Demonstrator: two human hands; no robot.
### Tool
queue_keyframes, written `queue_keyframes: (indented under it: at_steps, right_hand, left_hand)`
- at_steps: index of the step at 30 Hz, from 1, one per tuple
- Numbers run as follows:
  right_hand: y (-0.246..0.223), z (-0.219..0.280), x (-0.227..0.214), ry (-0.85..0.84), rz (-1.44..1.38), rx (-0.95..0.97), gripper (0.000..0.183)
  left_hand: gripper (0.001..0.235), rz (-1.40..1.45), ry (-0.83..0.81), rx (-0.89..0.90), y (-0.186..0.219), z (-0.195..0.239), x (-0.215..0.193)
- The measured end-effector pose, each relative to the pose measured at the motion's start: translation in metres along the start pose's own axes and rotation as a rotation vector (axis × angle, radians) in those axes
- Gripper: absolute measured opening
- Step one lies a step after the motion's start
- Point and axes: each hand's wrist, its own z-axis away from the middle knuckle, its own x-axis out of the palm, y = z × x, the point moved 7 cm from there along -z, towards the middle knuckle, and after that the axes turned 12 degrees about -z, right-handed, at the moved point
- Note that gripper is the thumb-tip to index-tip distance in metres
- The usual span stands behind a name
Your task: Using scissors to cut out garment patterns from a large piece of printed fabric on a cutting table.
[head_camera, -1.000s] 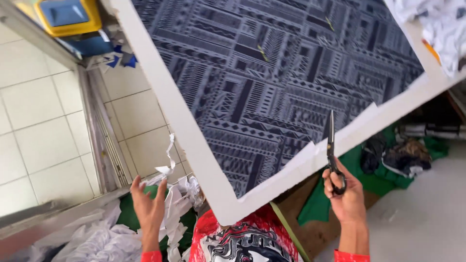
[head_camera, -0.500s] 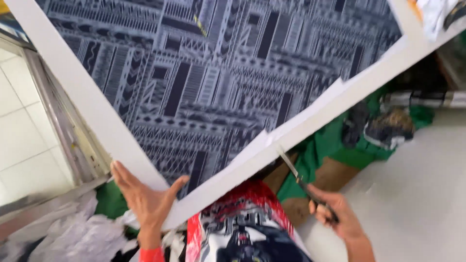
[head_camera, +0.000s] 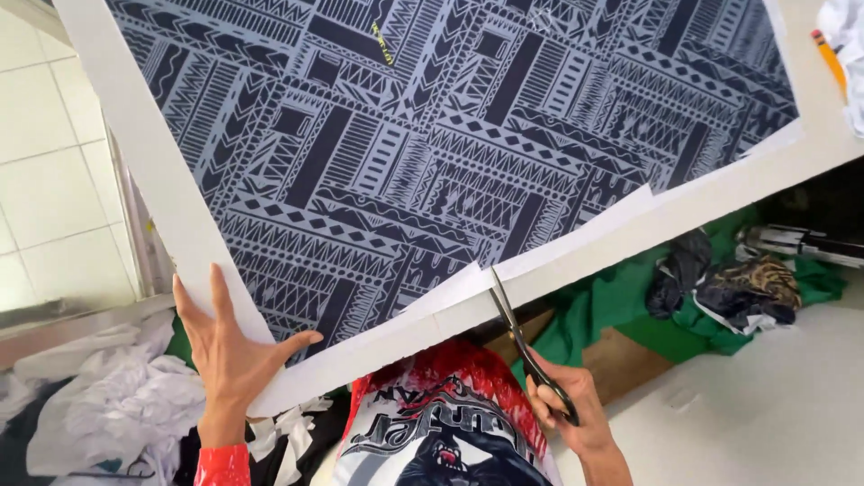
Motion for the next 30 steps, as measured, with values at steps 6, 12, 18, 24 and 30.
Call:
queue_keyframes:
  at_steps: [6, 12, 18, 24, 30]
  right_hand:
    - [-0.010, -0.015, 0.022, -0.074, -0.033, 0.049, 0.082]
    - [-0.009, -0.017, 0.013, 0.023, 0.116, 0.102, 0.067]
    - [-0.009, -0.007, 0.000, 0.123, 0.083, 0.127, 0.068]
    - [-0.018, -0.022, 0.016, -0.110, 0.027, 0.053, 0.077]
    - [-0.022, -0.038, 0.036, -0.141, 0.013, 0.050, 0.073]
  left_hand:
    - [0.149, -0.006, -0.020, -0.020, 0.001, 0.001, 0.001]
    - [0.146, 0.028, 0.054, 0.070, -0.001, -0.002, 0.004]
    - [0.145, 0.054, 0.040, 0.050, 0.000, 0.000, 0.002]
    - [0.149, 0.031, 0.062, 0.080, -0.001, -0.003, 0.005]
    - [0.150, 0.042, 0.034, 0.046, -0.001, -0.003, 0.004]
